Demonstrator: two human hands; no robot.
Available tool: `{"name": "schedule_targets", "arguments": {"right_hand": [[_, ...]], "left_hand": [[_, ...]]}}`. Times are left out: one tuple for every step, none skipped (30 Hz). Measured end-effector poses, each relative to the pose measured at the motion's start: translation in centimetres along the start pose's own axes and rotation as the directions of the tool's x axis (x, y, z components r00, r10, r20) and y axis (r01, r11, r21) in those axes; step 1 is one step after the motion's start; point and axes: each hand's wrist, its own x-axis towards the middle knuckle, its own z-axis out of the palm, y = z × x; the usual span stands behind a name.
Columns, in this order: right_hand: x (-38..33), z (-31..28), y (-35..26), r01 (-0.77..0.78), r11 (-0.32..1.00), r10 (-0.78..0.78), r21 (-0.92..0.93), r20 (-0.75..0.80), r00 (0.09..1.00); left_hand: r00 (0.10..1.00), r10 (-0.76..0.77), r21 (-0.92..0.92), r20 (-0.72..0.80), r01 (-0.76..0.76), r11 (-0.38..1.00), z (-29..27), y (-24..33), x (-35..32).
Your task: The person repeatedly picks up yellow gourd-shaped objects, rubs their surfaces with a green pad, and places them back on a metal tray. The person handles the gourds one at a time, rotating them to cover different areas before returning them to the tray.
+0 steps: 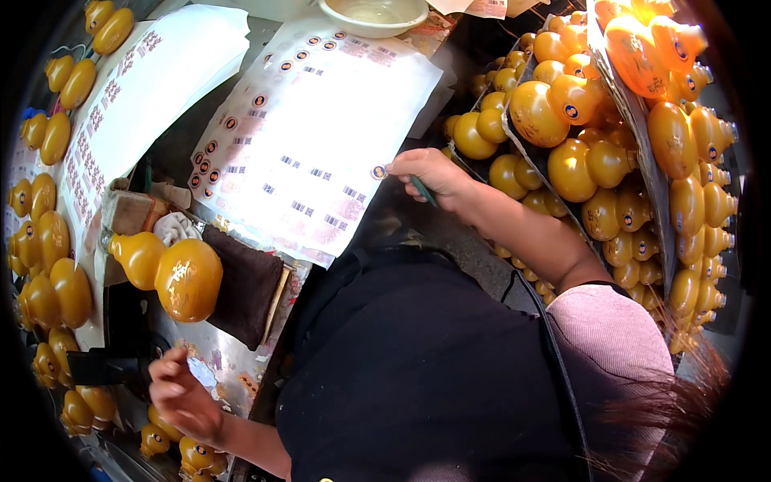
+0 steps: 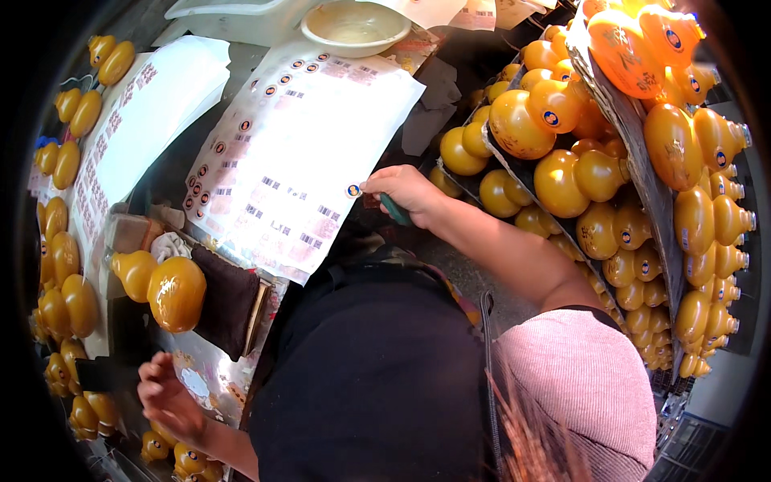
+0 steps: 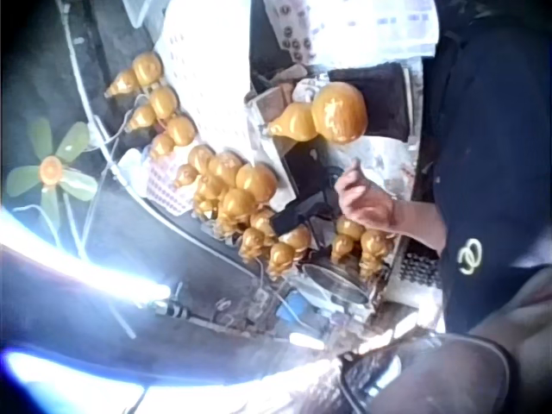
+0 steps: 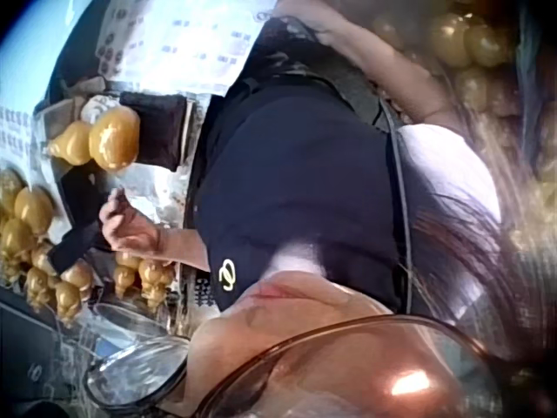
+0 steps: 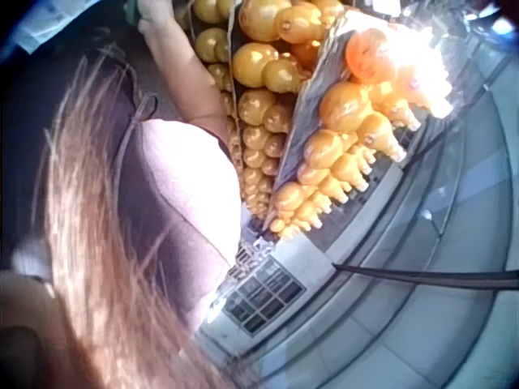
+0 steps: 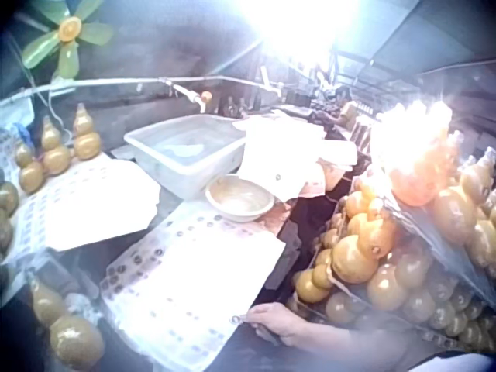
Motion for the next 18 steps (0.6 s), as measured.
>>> {"name": "schedule_targets", "arguments": {"right_hand": [[-0.1, -0.2, 0.1, 0.014, 0.994, -0.016, -0.105, -0.013, 1.0], [0.3, 0.3, -0.2, 0.051, 0.974, -0.051, -0.22, 0.007, 0.999], [0.0, 0.1, -0.1, 0.049, 0.962, -0.052, -0.27, -0.004, 0.999], [-0.4, 0.0, 0.4, 0.0, 0.974, -0.001, -0.225, -0.005, 1.0], [-1.4, 0.3, -0.1, -0.035, 0.988, 0.036, -0.149, 0.004, 0.999], [-2.3, 0.7, -0.9, 0.001, 0.992, 0.005, -0.126, 0.05, 0.999], [-2.7, 1.6, -2.2, 0.033, 0.993, -0.024, -0.113, 0.08, 0.997], [-2.2, 2.8, -3.4, 0.116, 0.985, -0.097, -0.131, 0.145, 0.985], [-2.4, 4.5, -4.3, 0.201, 0.969, -0.173, -0.141, 0.189, 0.967], [-2.5, 7.0, -5.4, 0.261, 0.955, -0.232, -0.142, 0.192, 0.954], [-2.6, 9.3, -7.0, 0.317, 0.926, -0.257, -0.204, 0.271, 0.928], [-1.7, 11.3, -7.6, 0.401, 0.885, -0.307, -0.237, 0.349, 0.885], [-1.3, 13.4, -8.5, 0.442, 0.858, -0.314, -0.262, 0.415, 0.854], [-1.4, 15.7, -9.6, 0.469, 0.844, -0.3, -0.262, 0.494, 0.816], [-1.9, 18.1, -10.3, 0.516, 0.827, -0.327, -0.222, 0.555, 0.764], [-1.5, 20.0, -10.5, 0.545, 0.824, -0.335, -0.156, 0.642, 0.69], [-1.3, 21.9, -10.8, 0.558, 0.813, -0.304, -0.165, 0.697, 0.649], [-1.4, 23.5, -10.9, 0.584, 0.796, -0.306, -0.157, 0.729, 0.613]], "left_hand": [[0.996, -0.002, 0.0, -0.088, 0.002, 1.0, -0.3, -0.4, 0.0], [0.987, -0.018, -0.056, -0.158, 0.009, 0.998, -0.6, -0.8, -0.3], [0.982, -0.051, -0.128, -0.184, 0.028, 0.991, -1.3, -1.4, 0.0], [0.968, -0.074, -0.198, -0.238, 0.026, 0.98, -1.4, -2.1, 0.6], [0.957, -0.093, -0.143, -0.273, 0.056, 0.988, -2.2, -2.6, 0.9], [0.94, -0.123, -0.143, -0.319, 0.08, 0.986, -3.2, -3.4, 1.3], [0.906, -0.19, -0.208, -0.378, 0.117, 0.971, -3.1, -3.4, 2.0], [0.916, -0.157, -0.2, -0.368, 0.087, 0.976, -2.4, -3.5, 2.7], [0.924, -0.161, -0.233, -0.347, 0.082, 0.969, -2.9, -4.0, 3.4], [0.897, -0.182, -0.203, -0.402, 0.107, 0.973, -2.4, -4.4, 4.4], [0.866, -0.202, -0.177, -0.458, 0.133, 0.975, -1.8, -4.6, 5.3], [0.858, -0.191, -0.163, -0.476, 0.127, 0.978, -1.7, -5.0, 5.9], [0.85, -0.185, -0.149, -0.493, 0.127, 0.981, -1.6, -5.5, 6.4], [0.849, -0.231, -0.199, -0.476, 0.152, 0.968, -1.4, -5.8, 6.8], [0.831, -0.282, -0.202, -0.48, 0.208, 0.957, -1.0, -5.8, 7.3], [0.844, -0.297, -0.219, -0.446, 0.219, 0.951, -0.6, -5.8, 7.6], [0.855, -0.315, -0.237, -0.412, 0.233, 0.943, -0.3, -5.8, 7.8], [0.85, -0.356, -0.286, -0.389, 0.256, 0.923, 0.3, -5.7, 8.1]]}}
